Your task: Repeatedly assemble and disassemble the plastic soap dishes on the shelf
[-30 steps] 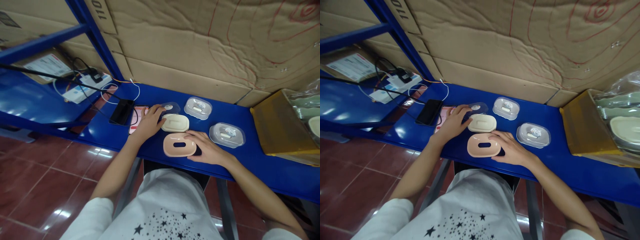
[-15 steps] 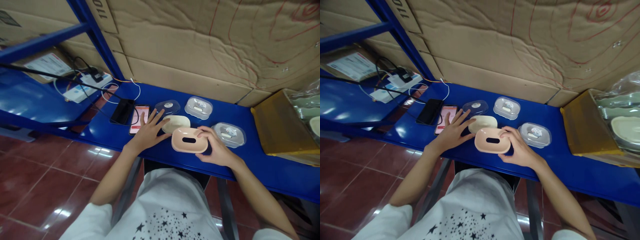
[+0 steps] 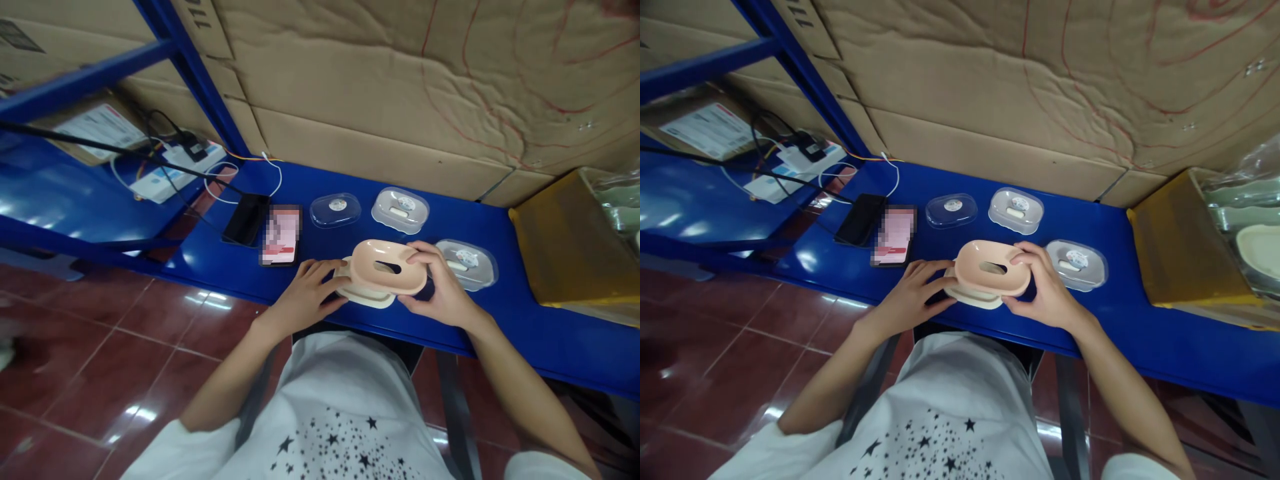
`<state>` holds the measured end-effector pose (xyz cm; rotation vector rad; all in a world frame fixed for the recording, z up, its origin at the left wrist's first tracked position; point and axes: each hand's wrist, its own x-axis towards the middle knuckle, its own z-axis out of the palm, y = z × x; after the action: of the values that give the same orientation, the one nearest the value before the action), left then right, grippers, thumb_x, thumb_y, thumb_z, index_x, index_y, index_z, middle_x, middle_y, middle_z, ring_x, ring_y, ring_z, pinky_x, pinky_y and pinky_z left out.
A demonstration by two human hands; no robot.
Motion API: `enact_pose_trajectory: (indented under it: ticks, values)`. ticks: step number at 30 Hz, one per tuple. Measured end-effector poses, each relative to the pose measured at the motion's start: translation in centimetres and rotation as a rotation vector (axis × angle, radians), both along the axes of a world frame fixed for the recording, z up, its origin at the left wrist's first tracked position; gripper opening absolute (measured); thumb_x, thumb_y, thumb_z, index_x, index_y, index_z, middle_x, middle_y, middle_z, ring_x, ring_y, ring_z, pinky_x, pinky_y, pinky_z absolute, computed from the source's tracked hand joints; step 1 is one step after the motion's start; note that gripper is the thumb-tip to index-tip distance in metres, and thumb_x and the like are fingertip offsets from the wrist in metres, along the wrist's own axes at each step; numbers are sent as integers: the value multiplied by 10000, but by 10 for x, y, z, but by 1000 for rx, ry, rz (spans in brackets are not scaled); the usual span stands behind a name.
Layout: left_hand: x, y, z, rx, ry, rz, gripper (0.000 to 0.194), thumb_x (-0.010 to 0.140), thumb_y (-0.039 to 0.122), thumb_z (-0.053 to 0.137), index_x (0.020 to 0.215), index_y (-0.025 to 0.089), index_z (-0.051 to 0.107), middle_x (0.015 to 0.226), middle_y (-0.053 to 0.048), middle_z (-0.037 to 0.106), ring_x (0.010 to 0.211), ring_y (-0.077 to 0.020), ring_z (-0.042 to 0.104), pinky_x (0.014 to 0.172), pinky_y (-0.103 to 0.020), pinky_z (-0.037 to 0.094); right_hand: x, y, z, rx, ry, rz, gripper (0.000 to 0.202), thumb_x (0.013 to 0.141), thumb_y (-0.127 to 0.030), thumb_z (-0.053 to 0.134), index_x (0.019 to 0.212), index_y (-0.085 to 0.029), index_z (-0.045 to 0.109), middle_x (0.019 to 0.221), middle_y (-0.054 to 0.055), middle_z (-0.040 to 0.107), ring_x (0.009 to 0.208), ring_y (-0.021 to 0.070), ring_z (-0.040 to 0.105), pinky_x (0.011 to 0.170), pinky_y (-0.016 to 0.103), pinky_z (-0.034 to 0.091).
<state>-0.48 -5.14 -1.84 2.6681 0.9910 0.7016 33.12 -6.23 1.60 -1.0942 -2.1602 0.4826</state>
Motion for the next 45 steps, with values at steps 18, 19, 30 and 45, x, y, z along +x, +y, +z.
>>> enact_pose_trajectory:
  ticks: [18, 19, 30, 45]
  values:
    - [16, 7, -12, -265, -106, 77, 1236, 839, 454, 919, 1721, 341, 61, 1720, -197, 421, 1580, -399, 447, 1326, -720, 151, -25, -19, -19, -55, -111, 52, 666, 917, -373, 802, 1459, -325, 417, 1538, 166, 475, 1477, 397, 504, 1190, 668, 475]
    - [15, 7, -12, -264, -103, 71, 1237, 839, 464, 920, 1722, 343, 63, 1719, -195, 425, 1577, -398, 451, 1326, -720, 143, -25, -19, -19, -53, -116, 49, 678, 918, -370, 801, 1472, -331, 413, 1542, 164, 475, 1481, 400, 501, 1192, 675, 472]
    - [12, 7, -7, -311, -55, 37, 1057, 900, 531, 857, 1716, 392, 198, 1702, -119, 469, 1574, -374, 441, 1341, -704, 84, -24, -17, -25, -46, -251, 31, 746, 940, -390, 788, 1564, -320, 385, 1603, 180, 511, 1493, 432, 506, 1161, 679, 482]
    - [34, 112, 54, -167, 437, 415, 770, 1038, 456, 663, 1702, 207, 361, 1762, -248, 311, 1642, -489, 269, 1292, -674, 236, -20, -15, -30, -71, -260, 4, 799, 1016, -488, 702, 1679, -336, 282, 1754, 186, 351, 1609, 410, 390, 1244, 686, 416]
